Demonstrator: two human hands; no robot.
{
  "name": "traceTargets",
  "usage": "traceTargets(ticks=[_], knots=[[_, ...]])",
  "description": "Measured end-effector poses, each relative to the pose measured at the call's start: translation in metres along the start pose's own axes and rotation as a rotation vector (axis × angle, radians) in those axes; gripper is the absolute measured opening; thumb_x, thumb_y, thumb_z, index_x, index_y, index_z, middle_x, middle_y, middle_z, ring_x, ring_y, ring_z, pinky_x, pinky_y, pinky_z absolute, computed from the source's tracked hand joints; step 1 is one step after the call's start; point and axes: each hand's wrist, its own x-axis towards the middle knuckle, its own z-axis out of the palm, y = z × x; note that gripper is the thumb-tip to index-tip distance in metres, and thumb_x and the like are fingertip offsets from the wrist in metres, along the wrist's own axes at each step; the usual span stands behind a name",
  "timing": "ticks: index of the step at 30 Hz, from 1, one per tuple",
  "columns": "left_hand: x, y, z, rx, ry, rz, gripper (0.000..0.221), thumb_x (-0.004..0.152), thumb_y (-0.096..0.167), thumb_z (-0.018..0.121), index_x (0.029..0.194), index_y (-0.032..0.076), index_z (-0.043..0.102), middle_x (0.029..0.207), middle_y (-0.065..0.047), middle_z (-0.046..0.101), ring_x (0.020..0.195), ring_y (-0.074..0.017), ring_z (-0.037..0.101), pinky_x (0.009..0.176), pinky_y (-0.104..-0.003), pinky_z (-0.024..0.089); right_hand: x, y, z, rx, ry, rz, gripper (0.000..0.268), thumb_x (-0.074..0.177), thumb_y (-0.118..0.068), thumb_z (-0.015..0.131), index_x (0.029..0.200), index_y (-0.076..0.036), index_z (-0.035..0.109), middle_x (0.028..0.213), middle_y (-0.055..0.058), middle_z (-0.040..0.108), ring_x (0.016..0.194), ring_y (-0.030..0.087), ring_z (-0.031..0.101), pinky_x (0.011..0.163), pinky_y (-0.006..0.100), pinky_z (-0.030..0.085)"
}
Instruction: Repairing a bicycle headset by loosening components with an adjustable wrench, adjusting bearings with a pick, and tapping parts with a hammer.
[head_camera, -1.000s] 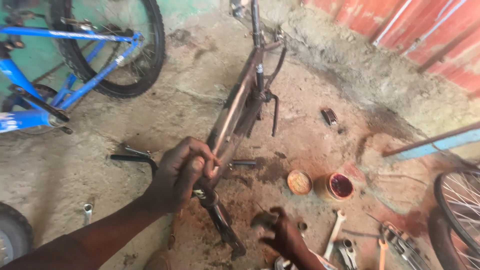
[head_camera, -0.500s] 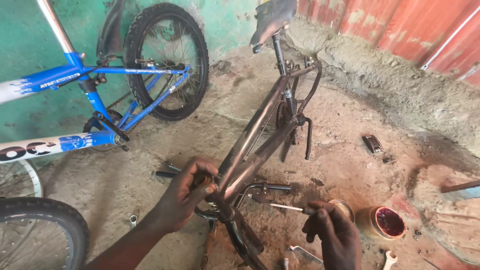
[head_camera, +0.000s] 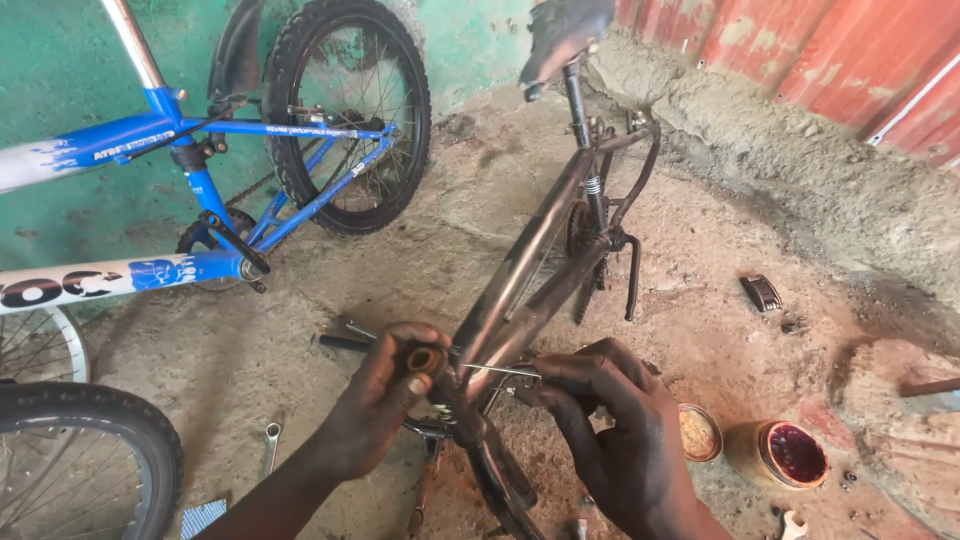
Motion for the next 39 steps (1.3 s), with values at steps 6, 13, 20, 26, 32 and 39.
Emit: traceTargets(ticks=[6, 13, 20, 26, 32, 39], knots=[[0.002, 0.014, 0.019, -0.052, 0.031, 0.034, 0.033, 0.091, 0.009, 0.066, 0.123, 0.010, 0.058, 0.121, -0.005, 0.056, 0.104, -0.0183, 0.056, 0.091, -0.038, 0.046, 0.004, -0.011, -0.002, -0.195, -0.011, -0.086, 0.018, 0.079, -0.009, 0.077, 0.097, -0.011, 0.078, 0.080, 0.001, 0.072, 0.053, 0.009, 0.063, 0.041, 0.024, 0.049], [0.004, 0.014, 0.025, -0.093, 0.030, 0.031, 0.033, 0.089, 0.013, 0.068, 0.119, 0.008, 0.057, 0.122, -0.007, 0.054, 0.104, -0.0193, 0.054, 0.091, -0.038, 0.046, 0.002, -0.009, 0.002, -0.276, -0.009, -0.056, 0.017, 0.078, -0.009, 0.079, 0.094, -0.016, 0.079, 0.080, -0.001, 0.070, 0.057, 0.010, 0.064, 0.044, 0.025, 0.050], [0.005, 0.016, 0.031, -0.009, 0.036, 0.052, 0.036, 0.085, -0.001, 0.064, 0.119, 0.008, 0.057, 0.120, -0.008, 0.056, 0.106, -0.0189, 0.055, 0.095, -0.039, 0.047, 0.000, -0.012, -0.004, -0.268, 0.041, -0.102, 0.014, 0.077, -0.008, 0.078, 0.091, -0.010, 0.077, 0.073, 0.001, 0.071, 0.042, 0.006, 0.053, 0.034, 0.021, 0.041], [0.004, 0.014, 0.032, -0.005, 0.035, 0.044, 0.037, 0.086, 0.002, 0.066, 0.121, 0.007, 0.057, 0.122, -0.008, 0.056, 0.107, -0.0189, 0.056, 0.096, -0.039, 0.048, 0.000, -0.014, -0.001, -0.305, 0.014, -0.029, 0.013, 0.077, -0.012, 0.080, 0.090, -0.013, 0.078, 0.073, -0.001, 0.071, 0.041, 0.007, 0.052, 0.036, 0.024, 0.040], [0.004, 0.015, 0.036, -0.005, 0.013, 0.035, 0.031, 0.088, 0.006, 0.066, 0.118, 0.009, 0.057, 0.125, -0.009, 0.055, 0.114, -0.0225, 0.058, 0.098, -0.043, 0.049, -0.004, -0.009, 0.004, -0.308, 0.040, -0.040, 0.012, 0.077, -0.011, 0.079, 0.089, -0.012, 0.077, 0.074, -0.001, 0.070, 0.040, 0.007, 0.052, 0.035, 0.024, 0.041], [0.005, 0.018, 0.039, 0.056, 0.039, 0.009, 0.036, 0.085, 0.002, 0.066, 0.120, 0.008, 0.057, 0.126, -0.008, 0.058, 0.111, -0.0199, 0.060, 0.098, -0.041, 0.051, -0.036, 0.023, 0.037, -0.160, 0.262, 0.022, 0.009, 0.079, -0.008, 0.074, 0.088, -0.007, 0.075, 0.082, 0.003, 0.074, 0.053, 0.008, 0.061, 0.047, 0.023, 0.049]])
